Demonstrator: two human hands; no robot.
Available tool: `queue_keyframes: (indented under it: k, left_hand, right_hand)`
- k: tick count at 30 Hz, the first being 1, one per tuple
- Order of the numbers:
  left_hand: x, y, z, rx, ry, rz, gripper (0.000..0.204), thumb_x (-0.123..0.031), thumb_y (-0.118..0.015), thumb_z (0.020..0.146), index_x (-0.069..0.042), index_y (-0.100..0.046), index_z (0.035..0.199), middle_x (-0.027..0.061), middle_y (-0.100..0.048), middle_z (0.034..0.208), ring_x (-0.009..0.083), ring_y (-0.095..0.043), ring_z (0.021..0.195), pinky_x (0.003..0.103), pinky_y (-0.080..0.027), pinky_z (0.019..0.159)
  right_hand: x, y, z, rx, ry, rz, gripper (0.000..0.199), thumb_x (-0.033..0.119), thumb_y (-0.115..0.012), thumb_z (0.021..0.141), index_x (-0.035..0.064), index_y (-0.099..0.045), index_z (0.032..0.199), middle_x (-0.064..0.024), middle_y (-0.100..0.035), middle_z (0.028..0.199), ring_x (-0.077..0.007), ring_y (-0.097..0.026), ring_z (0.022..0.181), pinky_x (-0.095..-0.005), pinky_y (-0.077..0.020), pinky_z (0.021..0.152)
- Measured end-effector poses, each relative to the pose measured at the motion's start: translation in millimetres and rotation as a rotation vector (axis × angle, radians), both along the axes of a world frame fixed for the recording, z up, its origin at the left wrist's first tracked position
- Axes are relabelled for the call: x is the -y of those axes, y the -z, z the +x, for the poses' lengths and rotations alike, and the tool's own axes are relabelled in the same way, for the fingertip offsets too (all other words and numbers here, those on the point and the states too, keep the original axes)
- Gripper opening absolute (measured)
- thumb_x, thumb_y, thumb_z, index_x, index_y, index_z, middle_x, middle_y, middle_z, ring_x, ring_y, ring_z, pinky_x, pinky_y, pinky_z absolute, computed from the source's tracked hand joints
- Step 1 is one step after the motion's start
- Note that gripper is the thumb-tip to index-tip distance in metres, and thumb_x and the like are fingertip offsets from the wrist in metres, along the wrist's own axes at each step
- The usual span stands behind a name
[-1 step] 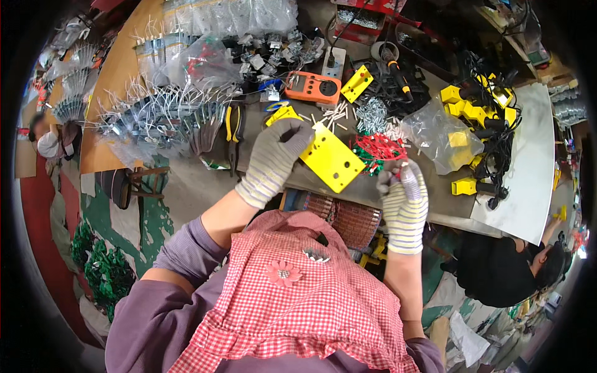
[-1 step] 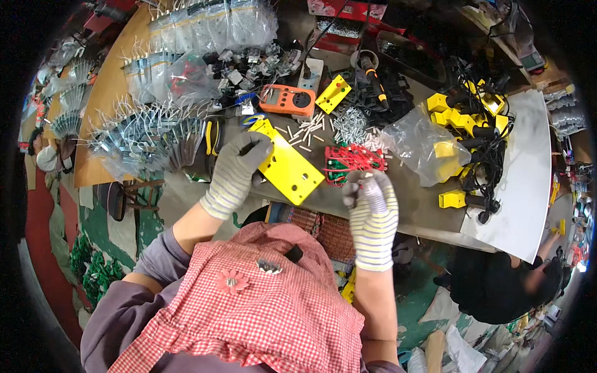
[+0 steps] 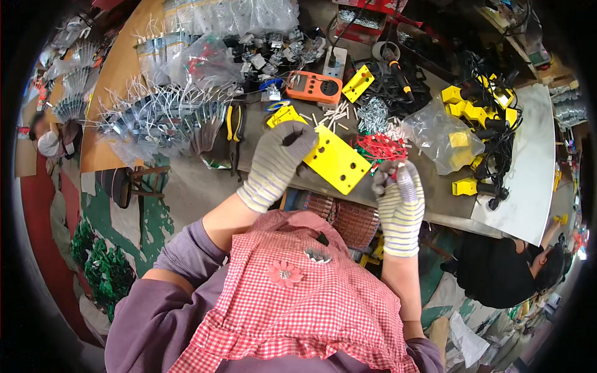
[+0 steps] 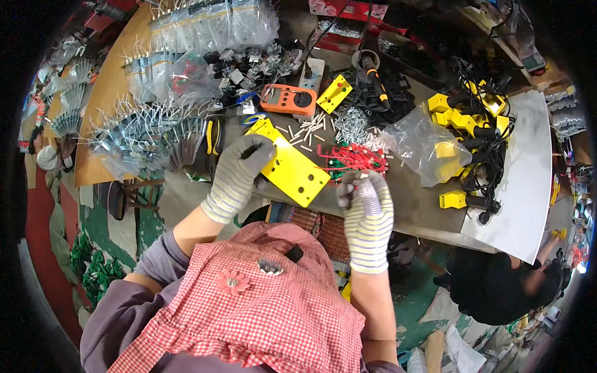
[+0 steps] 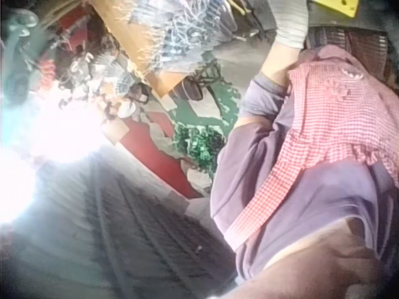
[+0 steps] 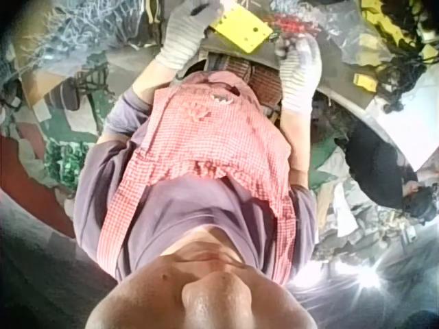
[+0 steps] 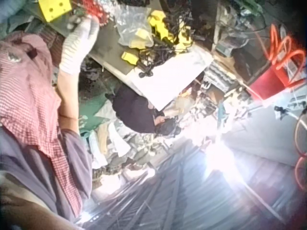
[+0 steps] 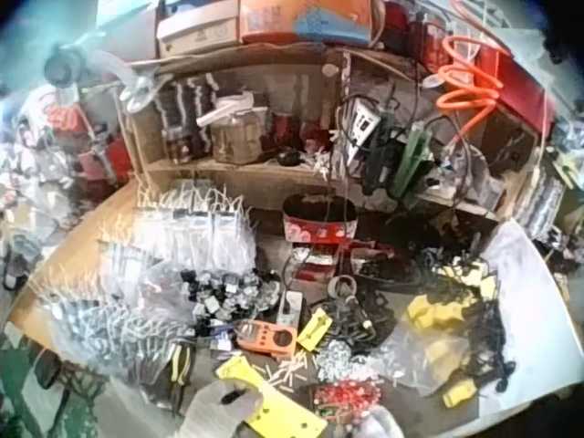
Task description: Assembling indicator lights into plastic housings and wiring them.
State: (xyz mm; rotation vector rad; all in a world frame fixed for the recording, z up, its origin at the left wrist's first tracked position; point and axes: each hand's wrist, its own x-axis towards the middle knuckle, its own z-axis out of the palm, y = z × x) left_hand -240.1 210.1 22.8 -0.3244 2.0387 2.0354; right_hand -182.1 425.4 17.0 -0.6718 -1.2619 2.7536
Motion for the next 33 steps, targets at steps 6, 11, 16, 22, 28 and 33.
queue_keyframes:
  k: [6, 11, 16, 22, 28, 33]
  left_hand:
    - [-9, -4, 18, 0.106, -0.017, 0.185, 0.023, -0.021, -0.068, 0.087, 0.000, -0.064, 0.097, 0.0013, -0.061, 0.076, 0.0074, -0.057, 0.069, 0.022, -0.048, 0.062]
    - [-4, -12, 15, -0.061, 0.273, -0.043, 0.030, -0.016, -0.068, 0.083, -0.001, -0.062, 0.108, 0.0042, -0.064, 0.088, 0.0095, -0.060, 0.080, 0.025, -0.050, 0.074]
    - [-3, -36, 16, 0.145, 0.873, 0.008, 0.044, -0.022, -0.070, 0.078, -0.001, -0.059, 0.116, 0.0048, -0.067, 0.093, 0.0109, -0.062, 0.082, 0.025, -0.050, 0.074]
    - [-21, -18, 40, 0.345, 0.709, 0.299, 0.040, -0.018, -0.064, 0.087, 0.002, -0.057, 0.122, 0.0082, -0.068, 0.099, 0.0126, -0.065, 0.089, 0.027, -0.055, 0.073]
    - [-19, -31, 40, 0.155, 0.543, 0.248, 0.035, -0.010, -0.056, 0.092, 0.006, -0.054, 0.123, 0.0119, -0.064, 0.107, 0.0161, -0.064, 0.097, 0.027, -0.056, 0.079]
    - [-21, -21, 43, 0.023, 0.533, 0.159, 0.035, -0.011, -0.057, 0.090, 0.005, -0.056, 0.122, 0.0108, -0.066, 0.102, 0.0151, -0.065, 0.094, 0.027, -0.053, 0.081]
  right_hand:
    - [29, -11, 5, 0.033, 0.020, 0.291, 0.019, 0.014, -0.063, 0.091, 0.0026, -0.056, 0.104, -0.0010, -0.059, 0.085, -0.0046, -0.050, 0.067, -0.0196, -0.0422, 0.058]
    - [20, -5, 5, -0.034, 0.053, 0.448, 0.020, 0.010, -0.068, 0.087, 0.0010, -0.057, 0.102, -0.0023, -0.060, 0.087, -0.0056, -0.051, 0.072, -0.0202, -0.0433, 0.065]
    - [7, -18, 0, -0.127, -0.150, 0.586, 0.019, 0.005, -0.071, 0.084, 0.0004, -0.059, 0.098, -0.0026, -0.060, 0.087, -0.0074, -0.054, 0.077, -0.0214, -0.0445, 0.071]
    - [7, -29, -9, -0.175, 0.122, 0.582, 0.015, 0.007, -0.064, 0.089, 0.0037, -0.058, 0.102, -0.0047, -0.060, 0.084, -0.0103, -0.053, 0.074, -0.0249, -0.0437, 0.067]
    - [-27, -51, 6, -0.257, 0.229, 0.374, 0.019, 0.010, -0.063, 0.088, 0.0048, -0.057, 0.104, -0.0066, -0.058, 0.079, -0.0127, -0.049, 0.067, -0.0250, -0.0389, 0.058]
    - [-18, -66, 13, -0.206, 0.143, 0.298, 0.018, 0.009, -0.061, 0.087, 0.0016, -0.057, 0.102, -0.0074, -0.057, 0.074, -0.0129, -0.048, 0.060, -0.0242, -0.0394, 0.055]
